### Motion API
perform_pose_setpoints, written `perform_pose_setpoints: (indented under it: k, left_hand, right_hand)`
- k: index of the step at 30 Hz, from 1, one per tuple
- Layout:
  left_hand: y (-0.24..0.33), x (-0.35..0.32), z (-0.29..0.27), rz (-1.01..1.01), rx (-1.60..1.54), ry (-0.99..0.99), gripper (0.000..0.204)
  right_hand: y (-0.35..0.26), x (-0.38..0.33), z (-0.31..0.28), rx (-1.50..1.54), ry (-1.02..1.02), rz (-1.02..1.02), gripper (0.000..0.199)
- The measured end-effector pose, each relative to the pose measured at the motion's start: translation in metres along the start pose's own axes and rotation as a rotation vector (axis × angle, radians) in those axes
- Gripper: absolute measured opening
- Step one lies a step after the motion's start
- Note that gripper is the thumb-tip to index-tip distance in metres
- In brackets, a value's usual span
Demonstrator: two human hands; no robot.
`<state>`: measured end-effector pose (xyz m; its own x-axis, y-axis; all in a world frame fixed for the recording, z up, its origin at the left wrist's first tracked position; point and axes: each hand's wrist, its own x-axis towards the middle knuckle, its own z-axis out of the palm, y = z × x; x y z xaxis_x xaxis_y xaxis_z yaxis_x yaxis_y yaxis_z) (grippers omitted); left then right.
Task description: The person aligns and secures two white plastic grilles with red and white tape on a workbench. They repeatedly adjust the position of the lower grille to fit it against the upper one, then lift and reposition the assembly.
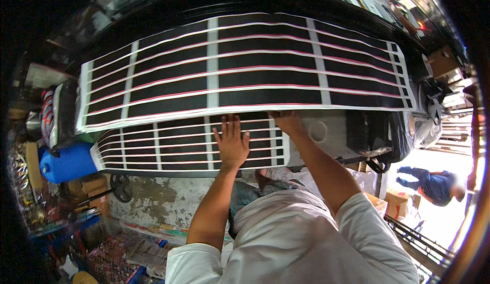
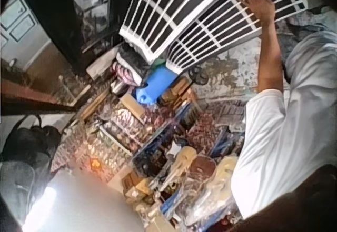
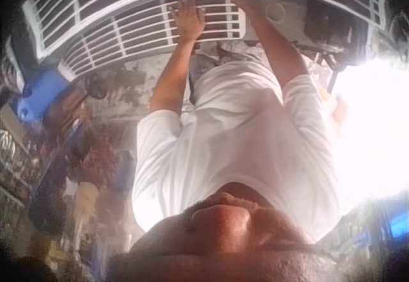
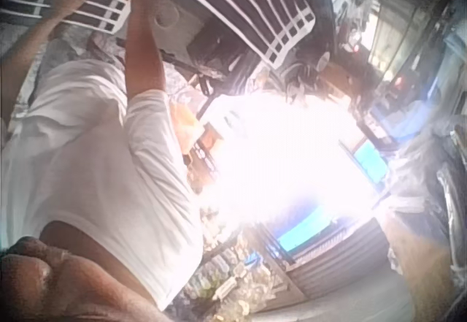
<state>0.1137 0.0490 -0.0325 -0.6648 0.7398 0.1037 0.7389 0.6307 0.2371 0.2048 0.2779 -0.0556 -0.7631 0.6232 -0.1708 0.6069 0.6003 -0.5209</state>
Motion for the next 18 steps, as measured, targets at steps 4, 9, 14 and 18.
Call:
perform_pose_setpoints:
  k: [4,9,14,18]
  left_hand:
    - [-0.007,-0.02,-0.028,0.003,-0.195,0.005,0.067]
    - [-0.037,-0.11,-0.08,-0.282,-0.304,-0.003,0.072]
    - [-0.145,-0.223,-0.067,-0.718,-0.432,0.359,0.069]
    - [-0.316,-0.265,-0.076,-0.989,-0.504,0.52,0.071]
  right_hand:
    - [0.009,-0.026,-0.014,0.178,-0.049,0.082,0.064]
    - [0.009,-0.107,-0.018,0.356,-0.04,0.262,0.045]
    - [-0.006,-0.139,-0.01,0.534,0.04,0.317,0.036]
    - [-0.015,-0.135,0.006,0.63,0.183,0.264,0.026]
